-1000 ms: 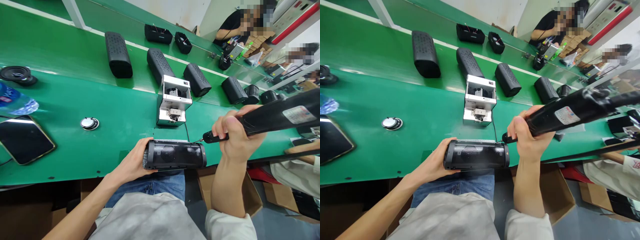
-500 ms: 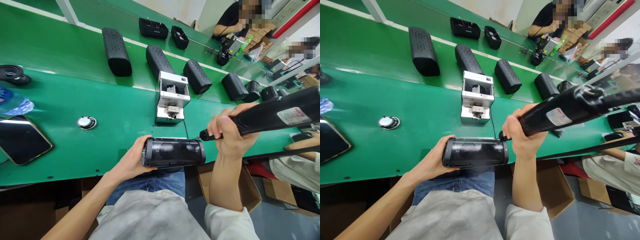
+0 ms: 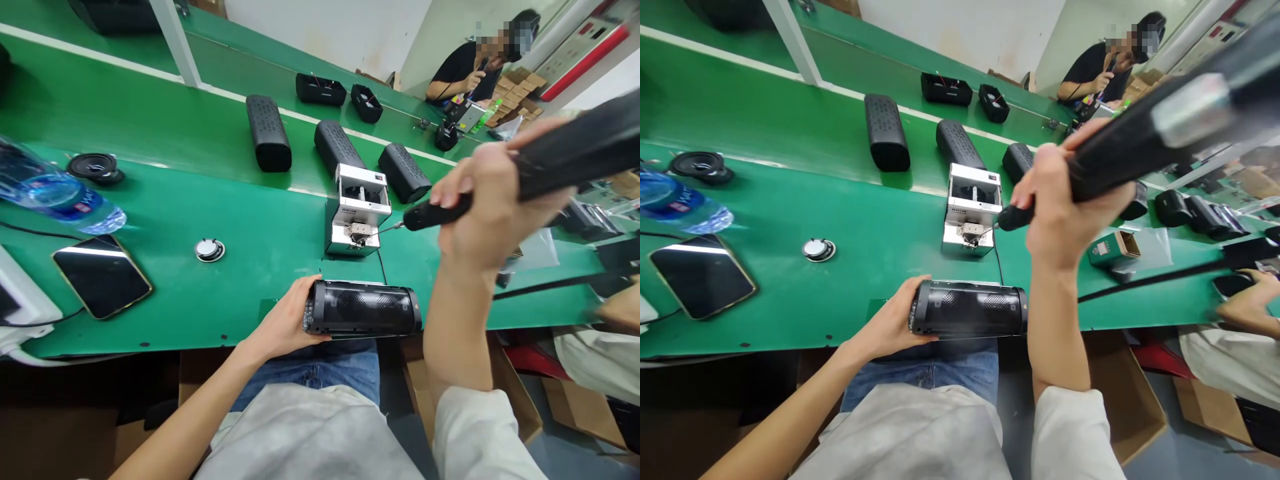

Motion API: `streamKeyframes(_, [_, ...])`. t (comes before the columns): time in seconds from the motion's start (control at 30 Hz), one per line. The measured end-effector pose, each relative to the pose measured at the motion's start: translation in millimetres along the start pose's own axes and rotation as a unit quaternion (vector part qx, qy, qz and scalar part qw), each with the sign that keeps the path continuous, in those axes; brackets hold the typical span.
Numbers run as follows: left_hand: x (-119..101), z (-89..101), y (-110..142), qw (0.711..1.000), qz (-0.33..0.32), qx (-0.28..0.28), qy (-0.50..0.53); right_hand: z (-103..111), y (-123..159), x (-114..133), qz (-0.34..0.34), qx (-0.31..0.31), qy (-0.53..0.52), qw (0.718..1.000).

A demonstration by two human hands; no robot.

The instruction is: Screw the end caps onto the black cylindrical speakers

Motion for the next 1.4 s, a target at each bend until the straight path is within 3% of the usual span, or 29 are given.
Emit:
streamKeyframes(0.1, [0.4, -0.4, 0.3, 1.000, 0.000, 0.002, -0.002, -18.0, 6.4, -33.1, -0.040, 0.039, 0.057, 0.997])
streamKeyframes(0.23, [0.3, -0.3, 0.2, 1.000, 0.003, 0.004, 0.000, -20.8, 12.2, -55.7, -0.079, 0.055, 0.077, 0.992])
streamKeyframes(0.53, [-0.3, 0.4, -0.1, 1.000, -0.001, 0.001, 0.009, -12.8, 5.6, -59.8, -0.047, 0.034, 0.044, 0.997])
streamKeyframes(0.7, [0.3, -0.2, -0.1, 1.000, 0.009, 0.008, 0.001, -18.4, 6.3, -70.7, -0.076, 0.065, 0.086, 0.991])
streamKeyframes(0.93, [-0.3, 0.6, -0.2, 1.000, 0.010, 0.004, -0.006, -13.4, 8.8, -72.5, -0.087, 0.056, 0.105, 0.989])
streamKeyframes(1.07, [-0.9, 1.3, -0.8, 1.000, 0.003, 0.002, -0.005, 8.1, 3.8, -46.6, -0.079, 0.032, 0.080, 0.993])
streamKeyframes(1.23, [0.8, 1.8, -1.4, 1.000, 0.000, -0.003, -0.007, 62.1, -9.8, 5.5, -0.048, -0.030, 0.030, 0.998])
streamKeyframes(1.4, [3.1, 1.7, -0.9, 1.000, 0.004, -0.001, -0.003, 98.3, -12.3, 22.4, -0.062, -0.039, 0.046, 0.996])
Point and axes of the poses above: each hand's wrist, its own y-axis away from the middle knuckle, its own z-axis out of the back of the hand, x = y × z, the point moved 8 cm from there along -y, towards the middle knuckle, and after that the axes turned 5 degrees about -y, right-handed, at the moved point
